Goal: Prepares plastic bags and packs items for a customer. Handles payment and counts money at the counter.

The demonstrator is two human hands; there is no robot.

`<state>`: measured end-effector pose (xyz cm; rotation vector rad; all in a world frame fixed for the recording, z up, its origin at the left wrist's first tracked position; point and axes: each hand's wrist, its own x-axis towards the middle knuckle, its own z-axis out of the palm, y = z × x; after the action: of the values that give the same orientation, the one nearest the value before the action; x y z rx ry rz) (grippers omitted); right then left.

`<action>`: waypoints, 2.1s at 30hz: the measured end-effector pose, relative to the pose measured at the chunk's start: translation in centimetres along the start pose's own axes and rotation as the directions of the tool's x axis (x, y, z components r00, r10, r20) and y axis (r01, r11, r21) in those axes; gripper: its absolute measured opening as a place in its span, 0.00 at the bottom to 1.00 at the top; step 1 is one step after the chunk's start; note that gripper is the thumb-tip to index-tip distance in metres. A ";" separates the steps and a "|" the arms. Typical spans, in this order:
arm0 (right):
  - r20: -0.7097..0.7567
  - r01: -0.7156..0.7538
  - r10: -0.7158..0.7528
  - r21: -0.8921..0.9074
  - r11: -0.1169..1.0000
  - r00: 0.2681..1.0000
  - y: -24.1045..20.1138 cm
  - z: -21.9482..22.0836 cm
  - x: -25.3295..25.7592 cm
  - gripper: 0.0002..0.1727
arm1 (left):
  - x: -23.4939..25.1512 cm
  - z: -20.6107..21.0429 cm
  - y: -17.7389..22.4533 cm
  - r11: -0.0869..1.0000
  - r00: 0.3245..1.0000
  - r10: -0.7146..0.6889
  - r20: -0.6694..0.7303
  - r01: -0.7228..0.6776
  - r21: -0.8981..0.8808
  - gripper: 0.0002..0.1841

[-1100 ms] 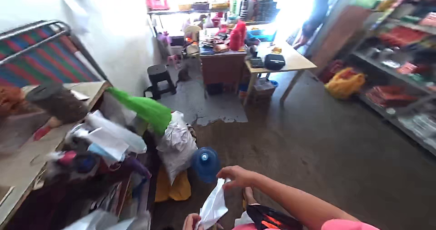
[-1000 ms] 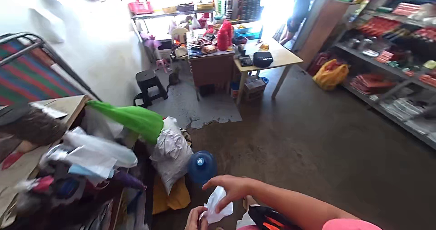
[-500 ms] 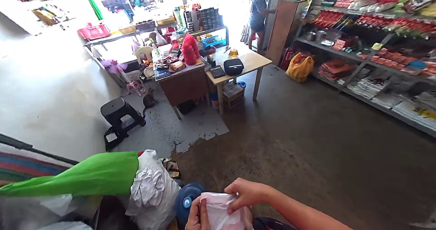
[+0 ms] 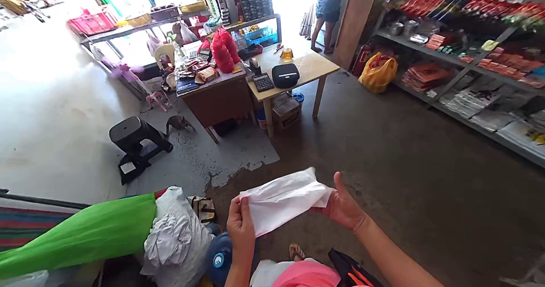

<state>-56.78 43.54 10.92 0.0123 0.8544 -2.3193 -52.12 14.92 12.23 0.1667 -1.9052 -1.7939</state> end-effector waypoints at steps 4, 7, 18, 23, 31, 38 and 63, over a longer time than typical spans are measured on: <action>-0.178 0.187 -0.229 -0.226 0.956 0.957 -2.0 -0.9 0.5 0.21 | 2.9 3.0 -0.5 0.999 0.996 -0.046 0.081 0.046 -0.009 0.10; -0.174 0.207 -0.258 -0.266 0.941 0.950 -4.4 -1.9 1.2 0.07 | 5.3 4.9 -1.2 0.997 0.990 -0.075 0.119 0.078 -0.016 0.10; -0.146 0.277 -0.372 -0.438 0.855 0.917 -14.0 -6.0 12.7 0.13 | 19.9 13.5 -7.4 0.997 0.971 -0.021 0.239 0.040 -0.073 0.09; -0.245 0.308 -0.474 -0.502 0.808 0.845 -19.0 -6.7 18.8 0.07 | 28.2 17.3 -9.7 0.995 0.956 -0.003 0.293 0.033 -0.095 0.09; -0.300 0.196 -0.390 -0.516 0.834 0.871 -23.6 -8.0 24.1 0.07 | 37.4 21.7 -12.2 0.998 0.946 -0.028 0.323 0.047 -0.049 0.10; -0.438 0.053 -0.456 -0.673 0.737 0.775 -27.8 -11.1 27.4 0.05 | 40.3 26.2 -17.0 0.927 0.865 -0.212 0.455 0.031 0.373 0.20; -0.325 -0.106 -0.209 -0.731 0.674 0.922 -44.6 -23.7 44.2 0.18 | 47.0 48.9 -16.8 0.723 0.715 -0.547 0.436 0.665 -0.184 0.11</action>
<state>-122.49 57.15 8.13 0.0983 1.9861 -1.8642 -118.43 36.83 9.56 0.4328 -1.8662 -2.7412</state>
